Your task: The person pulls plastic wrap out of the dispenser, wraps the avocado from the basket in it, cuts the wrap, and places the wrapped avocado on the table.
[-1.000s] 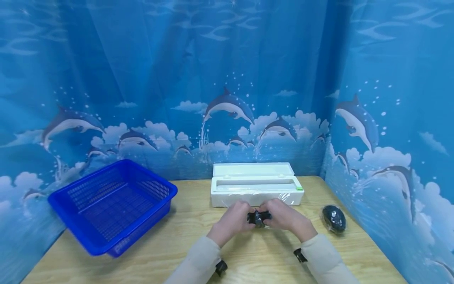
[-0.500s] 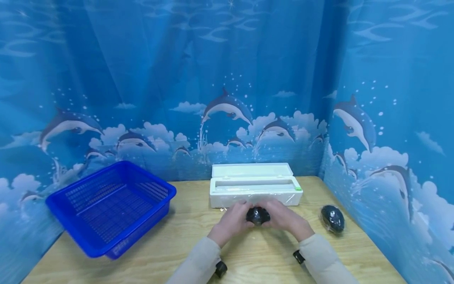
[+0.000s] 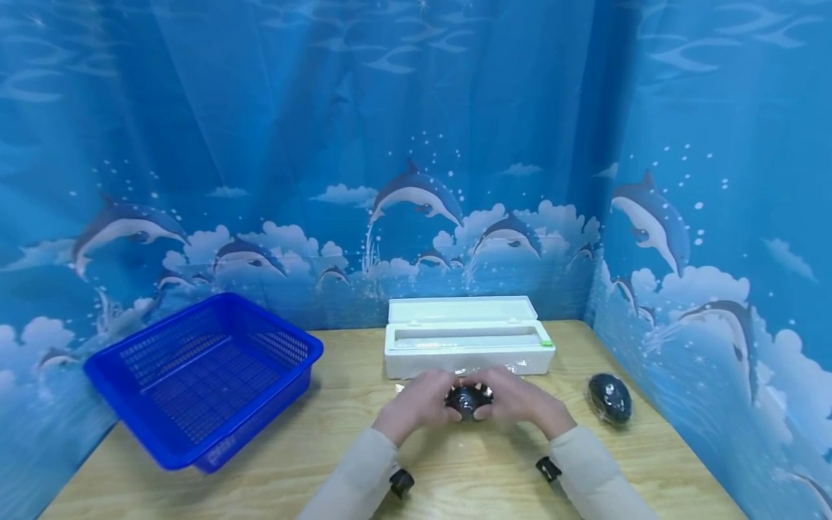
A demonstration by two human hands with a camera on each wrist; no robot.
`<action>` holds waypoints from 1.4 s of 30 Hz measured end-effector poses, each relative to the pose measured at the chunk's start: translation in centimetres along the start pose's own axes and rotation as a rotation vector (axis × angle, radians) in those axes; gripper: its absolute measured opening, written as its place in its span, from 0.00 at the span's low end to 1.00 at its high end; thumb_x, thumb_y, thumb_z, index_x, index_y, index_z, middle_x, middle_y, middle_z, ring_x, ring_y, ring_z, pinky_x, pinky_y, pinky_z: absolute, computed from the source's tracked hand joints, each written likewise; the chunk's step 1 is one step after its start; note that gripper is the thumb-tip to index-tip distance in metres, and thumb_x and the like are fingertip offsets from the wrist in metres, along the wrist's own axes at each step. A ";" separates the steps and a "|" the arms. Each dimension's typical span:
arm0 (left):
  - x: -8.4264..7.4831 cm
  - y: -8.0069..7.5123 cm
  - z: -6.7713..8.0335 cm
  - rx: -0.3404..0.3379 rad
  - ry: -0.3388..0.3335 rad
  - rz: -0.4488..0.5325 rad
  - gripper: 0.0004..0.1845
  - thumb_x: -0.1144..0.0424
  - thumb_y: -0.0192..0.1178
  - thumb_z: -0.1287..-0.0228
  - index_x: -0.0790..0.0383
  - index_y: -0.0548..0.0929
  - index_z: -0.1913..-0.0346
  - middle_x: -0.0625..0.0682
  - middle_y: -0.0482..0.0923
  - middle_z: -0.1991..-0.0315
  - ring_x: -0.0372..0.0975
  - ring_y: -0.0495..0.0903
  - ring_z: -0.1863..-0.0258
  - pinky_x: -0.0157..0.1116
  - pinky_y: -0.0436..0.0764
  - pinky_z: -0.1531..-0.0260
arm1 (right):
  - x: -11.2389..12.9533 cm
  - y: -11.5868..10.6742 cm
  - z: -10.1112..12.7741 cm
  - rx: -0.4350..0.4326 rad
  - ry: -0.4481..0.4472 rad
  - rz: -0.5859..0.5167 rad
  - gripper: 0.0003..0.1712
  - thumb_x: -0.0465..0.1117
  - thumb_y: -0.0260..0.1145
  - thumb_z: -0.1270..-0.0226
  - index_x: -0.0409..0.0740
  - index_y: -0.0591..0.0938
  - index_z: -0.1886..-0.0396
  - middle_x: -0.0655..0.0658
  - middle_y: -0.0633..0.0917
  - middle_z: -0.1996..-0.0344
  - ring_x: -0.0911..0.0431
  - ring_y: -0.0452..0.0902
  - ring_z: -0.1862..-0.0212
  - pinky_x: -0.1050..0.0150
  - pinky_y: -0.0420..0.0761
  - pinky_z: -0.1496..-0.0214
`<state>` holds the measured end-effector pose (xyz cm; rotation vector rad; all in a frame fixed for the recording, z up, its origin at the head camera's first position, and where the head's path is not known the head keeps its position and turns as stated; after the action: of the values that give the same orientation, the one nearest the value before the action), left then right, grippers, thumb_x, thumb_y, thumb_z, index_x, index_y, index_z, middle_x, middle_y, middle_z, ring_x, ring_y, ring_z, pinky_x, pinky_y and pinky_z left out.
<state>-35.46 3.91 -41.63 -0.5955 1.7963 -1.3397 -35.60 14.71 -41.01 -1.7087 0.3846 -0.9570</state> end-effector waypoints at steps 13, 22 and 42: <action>0.5 -1.1 0.6 0.072 -0.033 0.033 0.27 0.49 0.81 0.50 0.55 0.88 0.48 0.48 0.89 0.52 0.36 0.85 0.58 0.33 0.85 0.56 | -0.4 1.9 -0.3 0.146 0.042 -0.185 0.24 0.39 0.72 0.34 0.42 0.82 0.38 0.46 0.88 0.46 0.62 0.79 0.53 0.66 0.82 0.50; 0.2 -1.1 0.6 0.081 0.002 0.064 0.17 0.53 0.80 0.48 0.54 0.90 0.57 0.43 0.89 0.64 0.28 0.77 0.70 0.25 0.78 0.65 | 0.1 0.1 0.1 0.069 0.066 -0.082 0.28 0.43 0.74 0.34 0.36 0.81 0.37 0.37 0.86 0.43 0.48 0.84 0.49 0.52 0.85 0.47; 1.8 0.9 1.0 0.293 -0.125 0.144 0.14 0.52 0.56 0.22 0.53 0.75 0.41 0.48 0.83 0.53 0.33 0.80 0.58 0.36 0.84 0.50 | 1.4 0.4 -0.1 0.020 0.059 0.020 0.25 0.42 0.76 0.37 0.36 0.82 0.43 0.38 0.86 0.48 0.46 0.82 0.47 0.48 0.84 0.44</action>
<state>-35.65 2.25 -43.13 -0.3746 1.4783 -1.4005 -34.72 13.59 -40.82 -1.6585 0.4286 -0.9954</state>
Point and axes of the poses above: each hand's wrist, its own z-axis away from the middle knuckle, its own y-axis out of the palm, x = y × z, the point moved 8 cm from there along -z, towards the middle knuckle
